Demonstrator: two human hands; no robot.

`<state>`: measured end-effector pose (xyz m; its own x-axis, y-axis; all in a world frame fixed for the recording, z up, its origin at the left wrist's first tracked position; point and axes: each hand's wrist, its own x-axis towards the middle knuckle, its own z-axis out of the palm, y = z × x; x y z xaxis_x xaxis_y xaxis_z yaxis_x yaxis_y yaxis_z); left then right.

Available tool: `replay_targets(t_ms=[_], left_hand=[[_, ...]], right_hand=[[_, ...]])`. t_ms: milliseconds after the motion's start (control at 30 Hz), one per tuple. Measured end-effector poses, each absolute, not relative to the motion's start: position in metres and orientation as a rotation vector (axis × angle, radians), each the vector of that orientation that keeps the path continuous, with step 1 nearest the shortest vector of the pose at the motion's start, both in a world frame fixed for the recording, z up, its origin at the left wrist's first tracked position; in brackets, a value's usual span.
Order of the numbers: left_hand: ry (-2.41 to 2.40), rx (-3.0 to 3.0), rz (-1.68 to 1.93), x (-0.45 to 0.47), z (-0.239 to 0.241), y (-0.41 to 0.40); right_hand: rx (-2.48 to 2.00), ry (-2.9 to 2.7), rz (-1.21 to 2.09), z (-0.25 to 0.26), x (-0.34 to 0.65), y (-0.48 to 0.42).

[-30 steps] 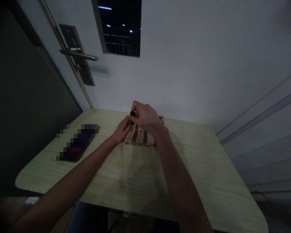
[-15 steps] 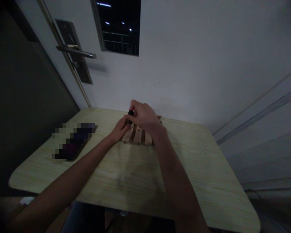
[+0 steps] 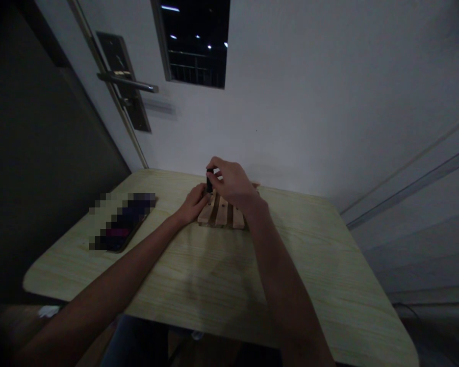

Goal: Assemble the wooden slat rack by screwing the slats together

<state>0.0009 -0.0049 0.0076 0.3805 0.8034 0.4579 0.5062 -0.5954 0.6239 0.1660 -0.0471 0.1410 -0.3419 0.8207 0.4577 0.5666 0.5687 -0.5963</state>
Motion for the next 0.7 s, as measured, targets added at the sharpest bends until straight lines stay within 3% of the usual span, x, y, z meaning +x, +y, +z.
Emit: replay_targets(t_ms=[300, 700], left_hand=[[1.122, 2.259, 1.075, 0.001, 0.009, -0.006], [1.143, 2.230, 1.065, 0.002, 0.009, -0.006]], right_hand=[[-1.207, -2.081, 0.200, 0.145, 0.168, -0.046], [-1.260, -2.198, 0.142, 0.152, 0.173, -0.058]])
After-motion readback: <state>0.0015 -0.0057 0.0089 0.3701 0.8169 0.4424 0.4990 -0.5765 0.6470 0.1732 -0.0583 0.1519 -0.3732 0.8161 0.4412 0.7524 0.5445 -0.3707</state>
